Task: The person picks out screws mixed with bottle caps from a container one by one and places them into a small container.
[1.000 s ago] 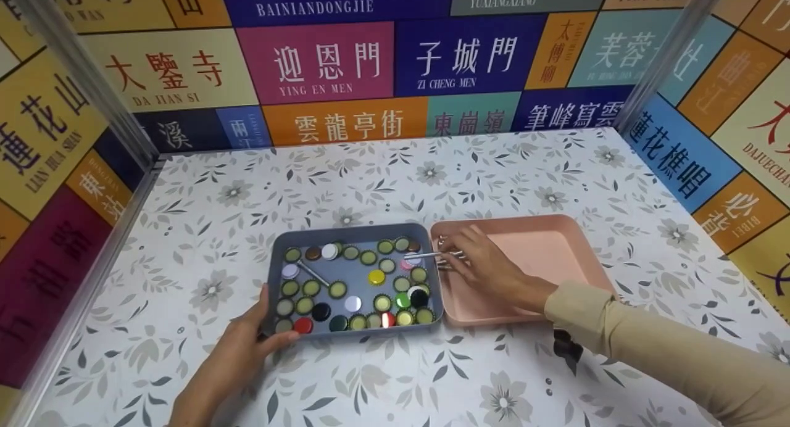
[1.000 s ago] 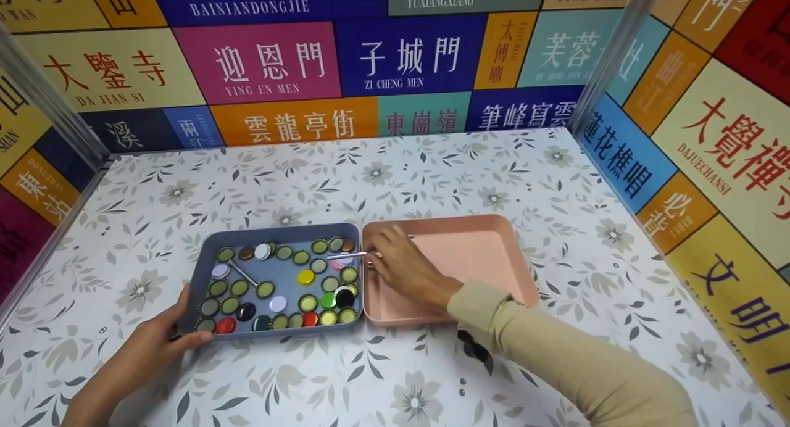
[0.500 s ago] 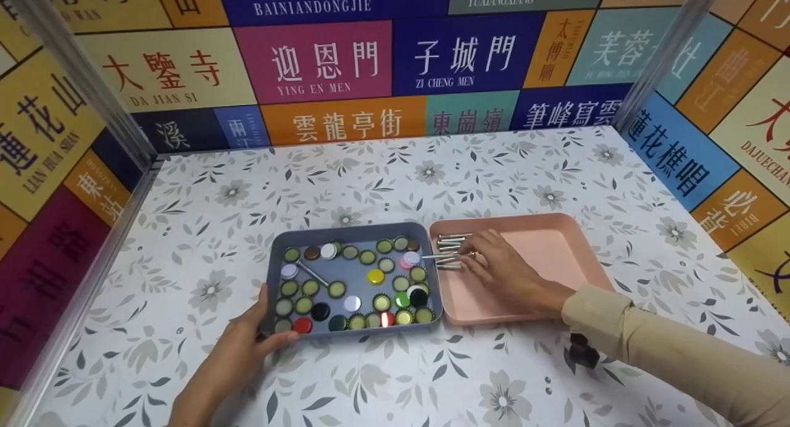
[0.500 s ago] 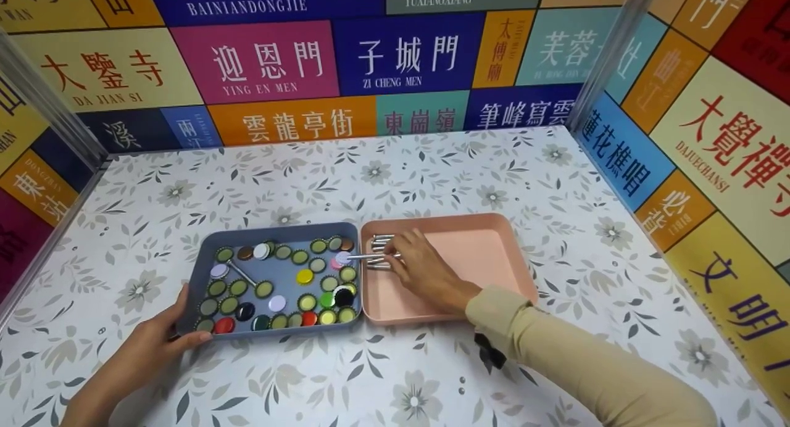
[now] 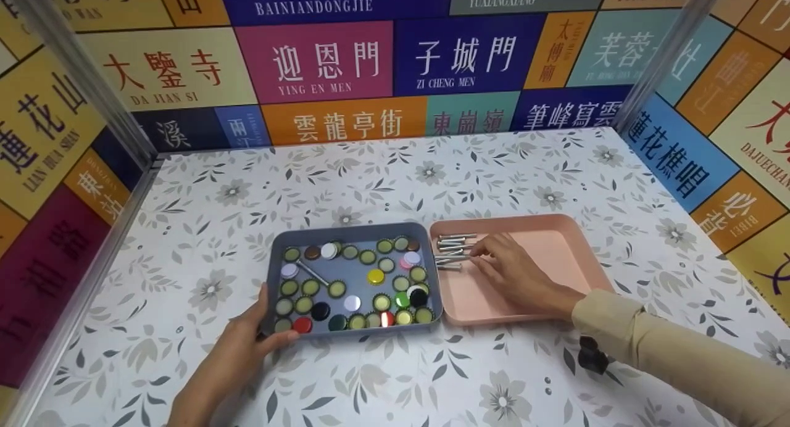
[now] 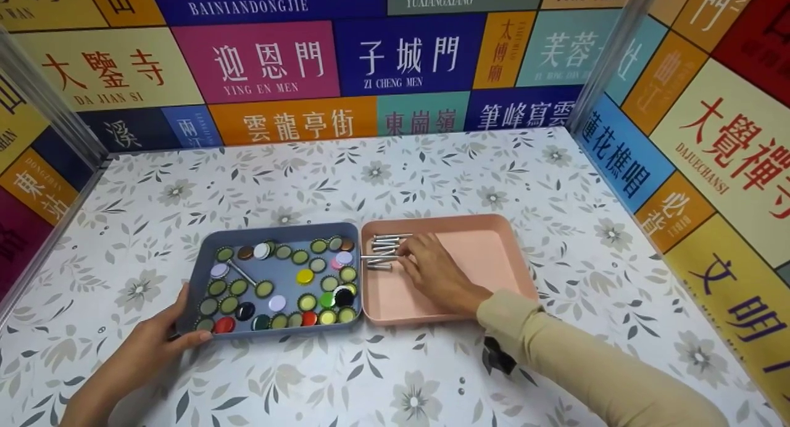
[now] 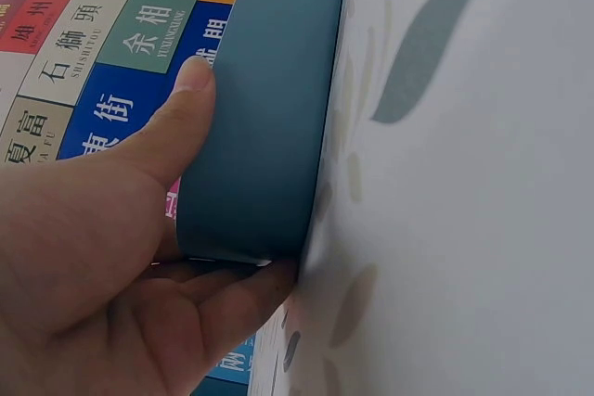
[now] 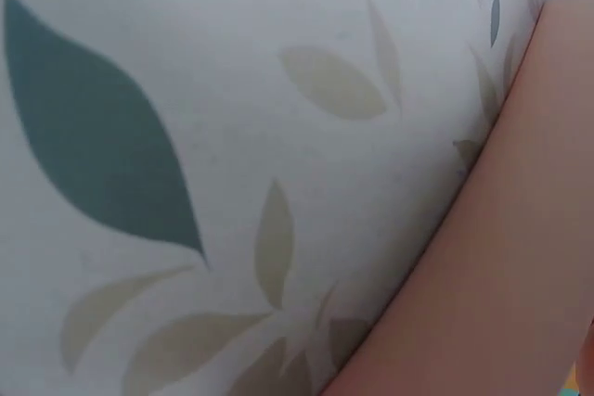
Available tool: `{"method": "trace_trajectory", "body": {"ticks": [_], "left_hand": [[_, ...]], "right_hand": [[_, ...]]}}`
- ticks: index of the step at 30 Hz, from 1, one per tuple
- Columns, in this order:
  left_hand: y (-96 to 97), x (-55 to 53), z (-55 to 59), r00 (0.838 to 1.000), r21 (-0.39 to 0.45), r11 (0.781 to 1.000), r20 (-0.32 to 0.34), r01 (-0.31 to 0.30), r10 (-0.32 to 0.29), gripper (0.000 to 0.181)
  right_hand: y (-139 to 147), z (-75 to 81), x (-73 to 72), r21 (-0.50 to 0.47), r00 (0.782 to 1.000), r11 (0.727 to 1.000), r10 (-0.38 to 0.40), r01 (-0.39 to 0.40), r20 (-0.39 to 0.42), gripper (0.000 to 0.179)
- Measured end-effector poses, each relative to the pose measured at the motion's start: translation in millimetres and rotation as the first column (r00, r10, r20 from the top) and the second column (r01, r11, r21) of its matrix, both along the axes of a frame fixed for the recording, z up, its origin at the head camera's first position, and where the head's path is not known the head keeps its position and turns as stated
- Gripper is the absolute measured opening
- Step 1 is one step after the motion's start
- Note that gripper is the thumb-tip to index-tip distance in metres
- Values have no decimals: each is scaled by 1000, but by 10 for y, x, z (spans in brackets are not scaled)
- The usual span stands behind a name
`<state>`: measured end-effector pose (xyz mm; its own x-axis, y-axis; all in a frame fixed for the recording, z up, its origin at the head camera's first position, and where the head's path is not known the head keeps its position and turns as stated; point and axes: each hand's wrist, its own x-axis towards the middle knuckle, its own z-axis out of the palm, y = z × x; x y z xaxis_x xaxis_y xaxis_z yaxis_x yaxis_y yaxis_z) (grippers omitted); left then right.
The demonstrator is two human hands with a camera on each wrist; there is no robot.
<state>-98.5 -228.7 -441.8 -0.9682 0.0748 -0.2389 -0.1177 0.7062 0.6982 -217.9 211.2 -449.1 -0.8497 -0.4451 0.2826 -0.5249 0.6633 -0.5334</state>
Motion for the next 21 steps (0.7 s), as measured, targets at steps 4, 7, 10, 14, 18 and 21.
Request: {"method": "trace_trajectory", "body": {"ticks": [4,7,10,14,18,21], "left_hand": [[-4,-2,3,1000,-1,1000,2,1,-1,108],[-5,-6,7,1000,-4,1000,9,-4,4,108],[-1,-7,10,1000,-7,1000,11,-6,6,108],[1,-6,-1,1000,0,1000,11,-7,7,108],[0,-15,-10,1000,0,1000,16,-6,6,109],[2,-25,-10,1000,-9,1000,27,-10,10,110]], "right_hand": [[20,-34,1,2,1000,1000,-1,1,-28,6],[43,-61,-1,-1,999,1000,-11,11,-37,7],[65,-79,2,16,999,1000,-18,18,-27,7],[75,-90,16,58,1000,998,-16,16,10,8],[87,-105,22,87,1000,996,-10,9,10,8],[92,-112,19,97,1000,995,-7,7,1,7]]}}
